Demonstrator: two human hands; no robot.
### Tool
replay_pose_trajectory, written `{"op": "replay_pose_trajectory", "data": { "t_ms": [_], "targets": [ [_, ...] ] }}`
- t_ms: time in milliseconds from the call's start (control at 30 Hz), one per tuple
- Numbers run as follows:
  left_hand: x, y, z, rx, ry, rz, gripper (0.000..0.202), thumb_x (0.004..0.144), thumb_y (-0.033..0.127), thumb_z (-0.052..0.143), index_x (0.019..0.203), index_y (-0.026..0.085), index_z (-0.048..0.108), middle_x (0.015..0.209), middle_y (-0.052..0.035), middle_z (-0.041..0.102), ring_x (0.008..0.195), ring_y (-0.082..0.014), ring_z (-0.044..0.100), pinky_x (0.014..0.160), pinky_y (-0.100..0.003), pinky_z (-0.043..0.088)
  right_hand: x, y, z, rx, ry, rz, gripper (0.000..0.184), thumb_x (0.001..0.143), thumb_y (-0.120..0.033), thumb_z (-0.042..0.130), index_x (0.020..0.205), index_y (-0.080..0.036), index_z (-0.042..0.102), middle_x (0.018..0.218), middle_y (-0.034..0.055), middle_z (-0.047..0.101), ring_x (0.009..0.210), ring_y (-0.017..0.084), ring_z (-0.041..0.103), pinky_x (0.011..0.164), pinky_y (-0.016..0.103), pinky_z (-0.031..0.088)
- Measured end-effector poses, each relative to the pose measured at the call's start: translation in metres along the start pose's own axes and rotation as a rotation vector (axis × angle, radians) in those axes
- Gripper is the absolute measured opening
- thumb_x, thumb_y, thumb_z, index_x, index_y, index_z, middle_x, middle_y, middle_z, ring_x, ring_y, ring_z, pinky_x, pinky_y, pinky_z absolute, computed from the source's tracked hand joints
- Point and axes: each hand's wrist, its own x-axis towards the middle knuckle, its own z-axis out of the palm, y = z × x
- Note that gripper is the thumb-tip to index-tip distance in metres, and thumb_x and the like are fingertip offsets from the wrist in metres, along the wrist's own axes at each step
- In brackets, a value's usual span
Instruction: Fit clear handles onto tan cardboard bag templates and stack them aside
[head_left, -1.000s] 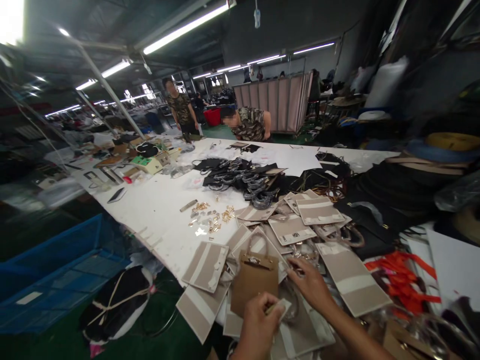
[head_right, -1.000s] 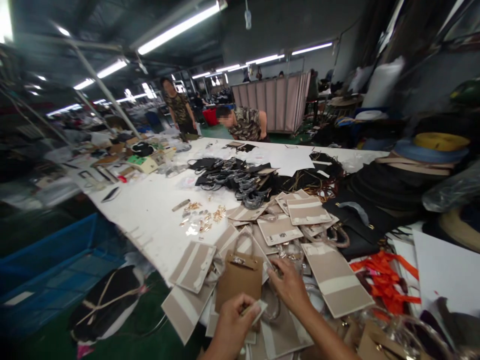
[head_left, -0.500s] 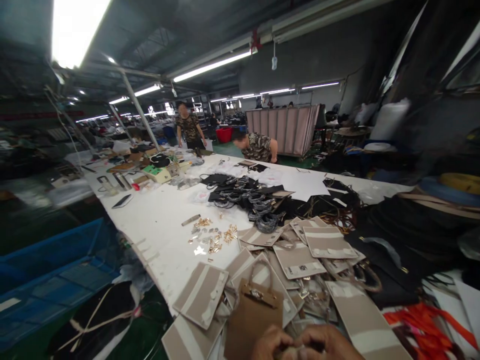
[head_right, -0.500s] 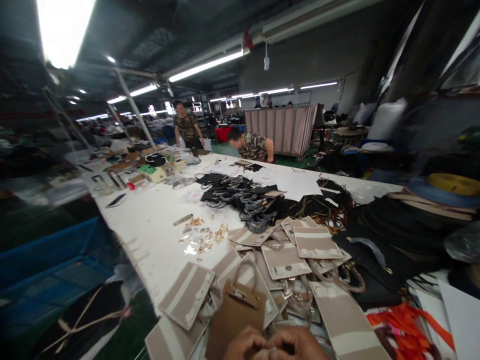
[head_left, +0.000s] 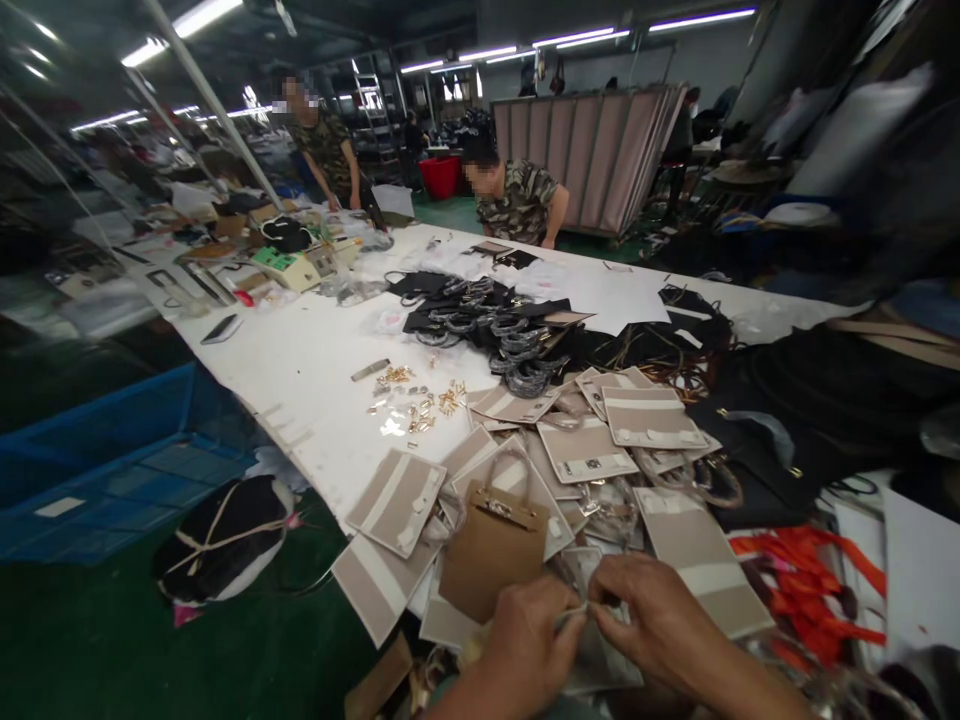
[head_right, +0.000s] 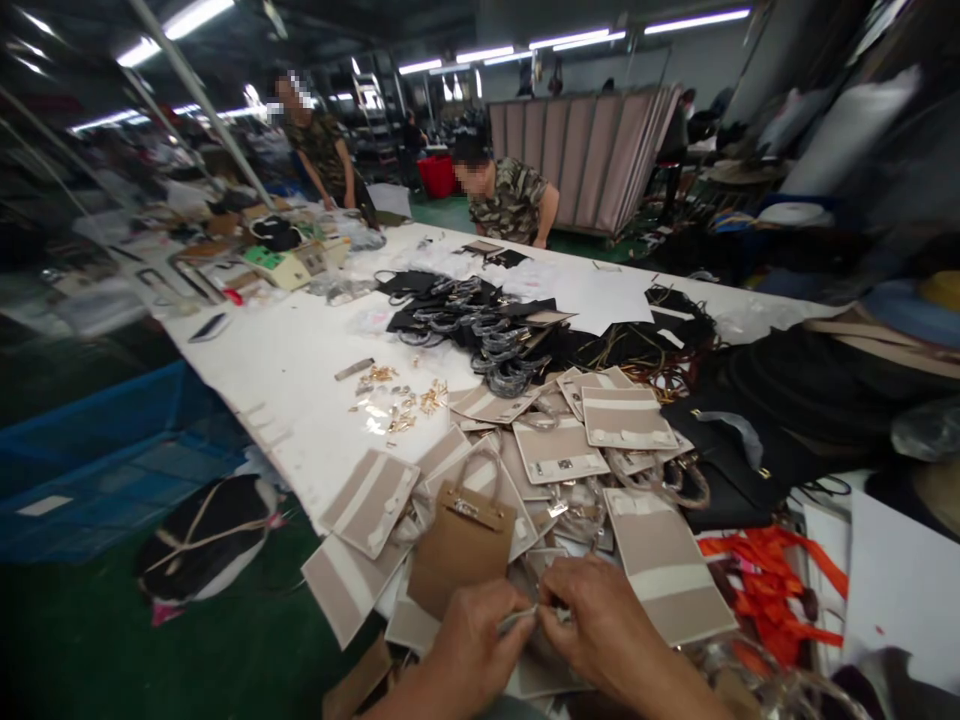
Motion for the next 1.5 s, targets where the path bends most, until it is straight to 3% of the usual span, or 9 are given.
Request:
{"op": "replay_pose_trajectory", "data": {
  "t_ms": [167,333,467,567,733,933,1100,1233,1500],
  "targets": [
    [0.014,-0.006,-0.004,0.182,0.011,0.182,0.019,0.096,0.017,0.049,0.086,0.023,0.064,0.085,-0.0055,0.072,0.08,-0.0179,0.068,0.066,-0.031,0.04,0.016,0.014,0.013,0.158,0.03,0.098,0.015,0.08,-0.021,0.053,0.068,-0.023,0.061,0.069,-0.0021,0.067,0.068,0.015,0.06,0.066,0.026,0.04],
    [0.025,-0.012,0.0,0.211,-0.004,0.316,0.023,0.096,0.019,0.049,0.078,0.02,0.064,0.071,-0.0067,0.07,0.066,-0.0175,0.064,0.059,-0.033,0.035,0.044,0.058,0.011,0.214,0.148,0.24,0.018,0.084,-0.03,0.052,0.068,-0.024,0.058,0.067,-0.0015,0.062,0.067,0.017,0.057,0.064,0.027,0.041],
    [0.031,-0.016,0.007,-0.027,0.026,0.11,0.017,0.094,0.023,0.058,0.08,0.02,0.068,0.076,-0.0047,0.072,0.071,-0.0166,0.067,0.064,-0.029,0.041,0.086,0.106,-0.014,0.342,0.209,0.317,0.03,0.089,-0.045,0.05,0.074,-0.022,0.063,0.073,0.0007,0.067,0.073,0.02,0.062,0.069,0.03,0.045],
    [0.035,-0.021,0.01,-0.207,0.026,-0.016,0.013,0.088,0.021,0.064,0.075,0.02,0.067,0.081,-0.0042,0.07,0.077,-0.0166,0.066,0.07,-0.026,0.043,0.124,0.136,-0.028,0.218,0.185,0.345,0.029,0.088,-0.044,0.051,0.078,-0.022,0.067,0.076,0.0009,0.071,0.076,0.02,0.064,0.071,0.03,0.044],
    [0.039,-0.026,0.01,-0.33,0.008,-0.18,0.013,0.087,0.021,0.064,0.074,0.019,0.066,0.08,-0.0024,0.069,0.079,-0.0159,0.063,0.074,-0.026,0.043,0.161,0.166,-0.021,0.039,0.123,0.378,0.021,0.086,-0.037,0.056,0.08,-0.023,0.07,0.076,0.0013,0.072,0.072,0.018,0.062,0.066,0.028,0.037],
    [0.039,-0.028,0.011,-0.33,-0.022,-0.307,0.009,0.082,0.013,0.06,0.078,0.019,0.067,0.081,-0.0016,0.068,0.08,-0.0163,0.062,0.072,-0.026,0.041,0.163,0.178,-0.005,-0.063,0.131,0.378,0.021,0.09,-0.037,0.055,0.088,-0.023,0.069,0.09,0.0036,0.071,0.079,0.018,0.061,0.068,0.029,0.035],
    [0.031,-0.024,0.011,-0.336,-0.036,-0.318,0.02,0.08,0.008,0.06,0.093,0.02,0.071,0.094,-0.0032,0.072,0.089,-0.0181,0.065,0.081,-0.027,0.044,0.157,0.181,0.005,-0.154,0.261,0.377,0.036,0.094,-0.037,0.052,0.126,-0.021,0.061,0.114,0.0083,0.068,0.095,0.02,0.063,0.079,0.03,0.043],
    [0.016,-0.018,0.006,-0.344,-0.026,-0.294,0.03,0.087,0.016,0.06,0.113,0.024,0.072,0.102,-0.0037,0.074,0.098,-0.0196,0.067,0.087,-0.028,0.046,0.154,0.173,0.015,-0.236,0.334,0.415,0.032,0.101,-0.036,0.041,0.117,-0.025,0.066,0.12,0.0081,0.066,0.094,0.021,0.064,0.079,0.033,0.044],
    [-0.023,-0.008,-0.002,-0.273,0.132,-0.421,0.01,0.083,0.02,0.067,0.073,0.016,0.068,0.075,-0.0012,0.066,0.075,-0.0162,0.061,0.07,-0.026,0.039,0.141,0.154,0.023,-0.358,0.407,0.311,0.043,0.099,-0.04,0.043,0.135,-0.019,0.055,0.124,0.0143,0.062,0.104,0.028,0.062,0.089,0.039,0.047]
  ]
}}
